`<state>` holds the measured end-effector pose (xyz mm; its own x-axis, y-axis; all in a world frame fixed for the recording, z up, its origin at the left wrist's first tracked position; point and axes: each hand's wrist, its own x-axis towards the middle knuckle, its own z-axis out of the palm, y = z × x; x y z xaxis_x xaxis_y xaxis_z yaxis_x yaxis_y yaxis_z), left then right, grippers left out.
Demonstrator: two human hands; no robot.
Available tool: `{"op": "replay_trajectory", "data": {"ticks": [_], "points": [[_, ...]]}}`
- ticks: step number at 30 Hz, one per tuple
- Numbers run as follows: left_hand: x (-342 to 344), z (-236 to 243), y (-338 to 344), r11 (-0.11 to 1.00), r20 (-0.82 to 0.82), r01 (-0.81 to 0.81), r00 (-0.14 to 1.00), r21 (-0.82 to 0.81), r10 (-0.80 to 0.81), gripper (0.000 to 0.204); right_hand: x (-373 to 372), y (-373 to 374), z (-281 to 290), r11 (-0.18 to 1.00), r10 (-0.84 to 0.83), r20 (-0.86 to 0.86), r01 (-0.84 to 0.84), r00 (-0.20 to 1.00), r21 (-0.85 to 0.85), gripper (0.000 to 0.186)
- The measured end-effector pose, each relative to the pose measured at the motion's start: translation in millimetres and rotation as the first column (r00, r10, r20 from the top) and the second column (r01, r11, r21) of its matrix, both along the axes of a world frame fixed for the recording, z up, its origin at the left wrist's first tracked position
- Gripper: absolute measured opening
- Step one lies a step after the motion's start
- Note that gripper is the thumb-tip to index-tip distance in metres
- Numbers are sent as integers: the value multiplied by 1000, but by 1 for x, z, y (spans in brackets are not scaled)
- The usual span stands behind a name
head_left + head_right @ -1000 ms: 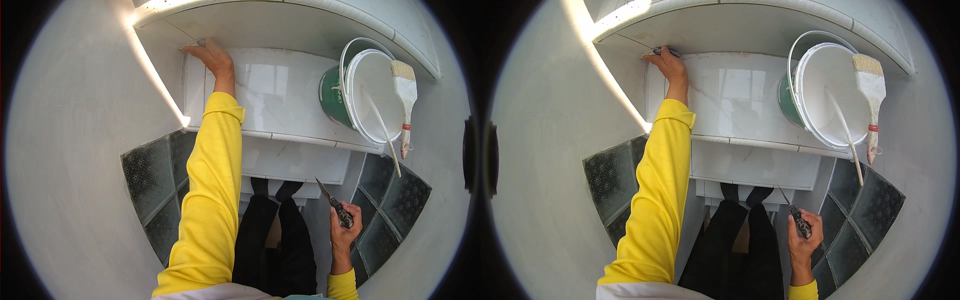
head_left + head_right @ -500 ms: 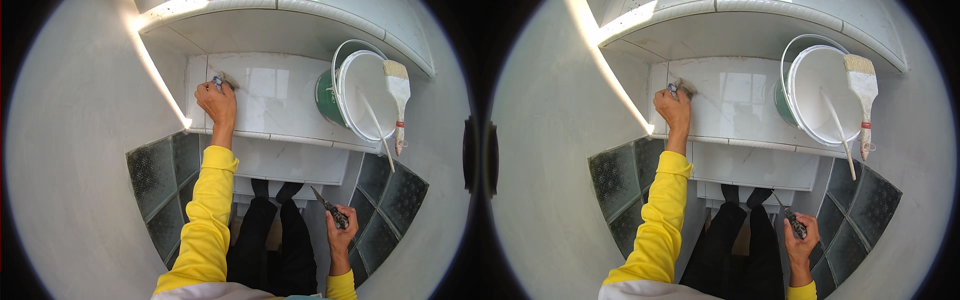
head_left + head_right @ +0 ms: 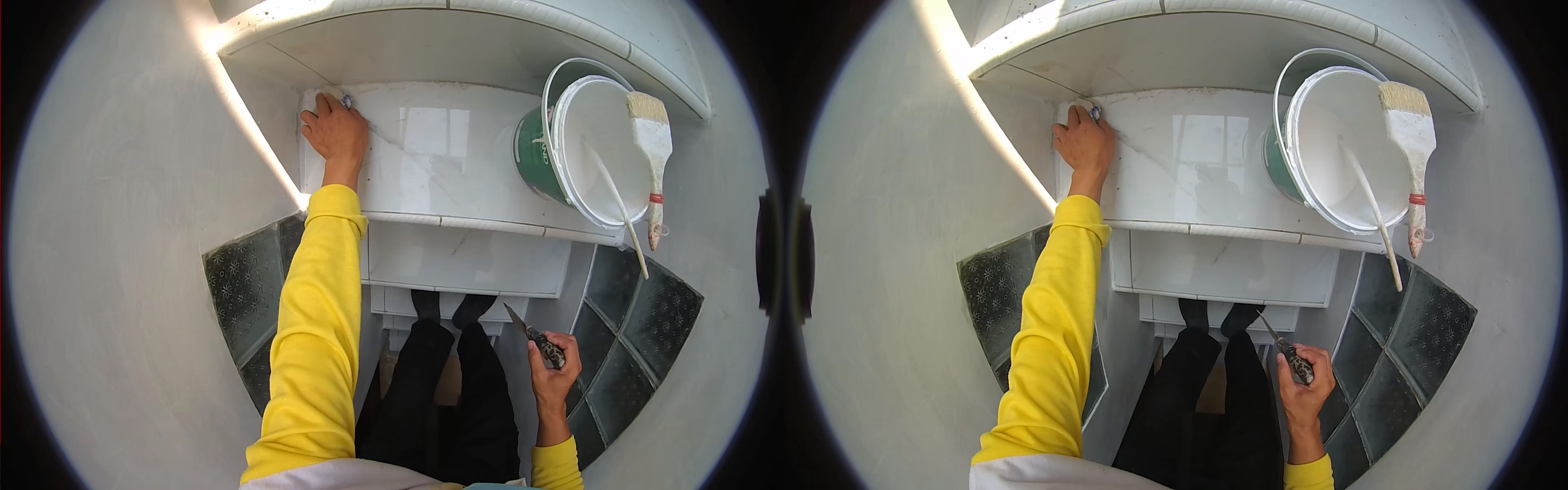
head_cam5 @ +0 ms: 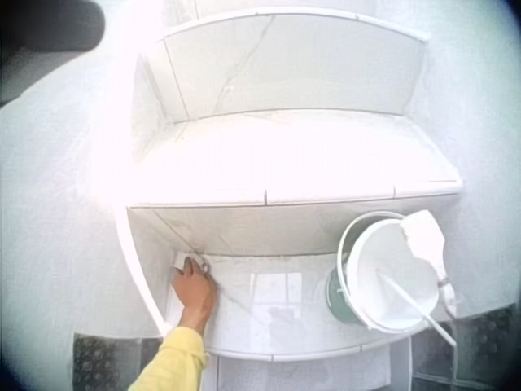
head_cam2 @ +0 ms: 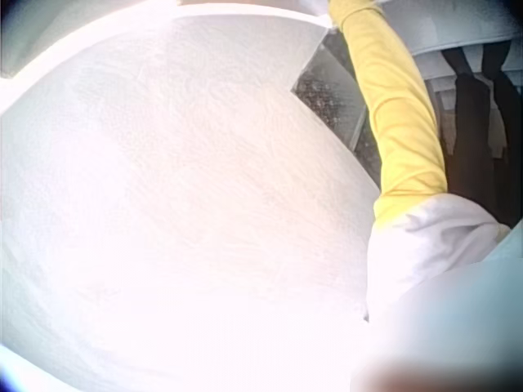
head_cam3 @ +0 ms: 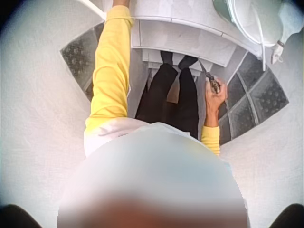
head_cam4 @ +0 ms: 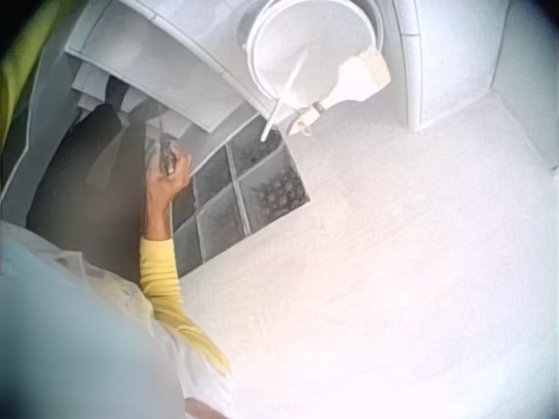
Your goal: Repairing a wall by applying joint compound to a corner seam.
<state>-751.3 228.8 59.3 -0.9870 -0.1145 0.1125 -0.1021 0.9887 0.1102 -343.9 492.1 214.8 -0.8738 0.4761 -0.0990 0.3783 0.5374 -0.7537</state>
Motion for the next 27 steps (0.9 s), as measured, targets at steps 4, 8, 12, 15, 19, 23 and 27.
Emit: {"op": "replay_trajectory", "data": {"ticks": [4,8,12,15,19,23,27], "points": [[-20,-2,-22,993,-161,-75,985,-86,60,43,-6,-4,1,1000,13,7,-13,1000,-4,29],[14,4,20,989,-49,84,996,120,-78,50,-4,1,-2,1000,1,27,-1,1000,-7,29],[55,-3,38,972,-87,221,973,87,-213,49,-5,-8,0,999,-14,32,15,999,-34,28],[30,0,10,983,-123,163,981,85,-151,49,-10,-14,7,999,5,16,-4,1000,-49,28],[1,2,-23,998,-97,-46,994,32,49,51,-3,-11,2,999,-14,21,15,1000,-43,28],[91,0,9,993,50,-102,994,67,99,58,3,-6,1,999,-25,52,26,998,-23,29],[162,10,62,976,83,193,976,106,-202,69,2,-16,7,999,-25,57,27,998,-39,30]]}}
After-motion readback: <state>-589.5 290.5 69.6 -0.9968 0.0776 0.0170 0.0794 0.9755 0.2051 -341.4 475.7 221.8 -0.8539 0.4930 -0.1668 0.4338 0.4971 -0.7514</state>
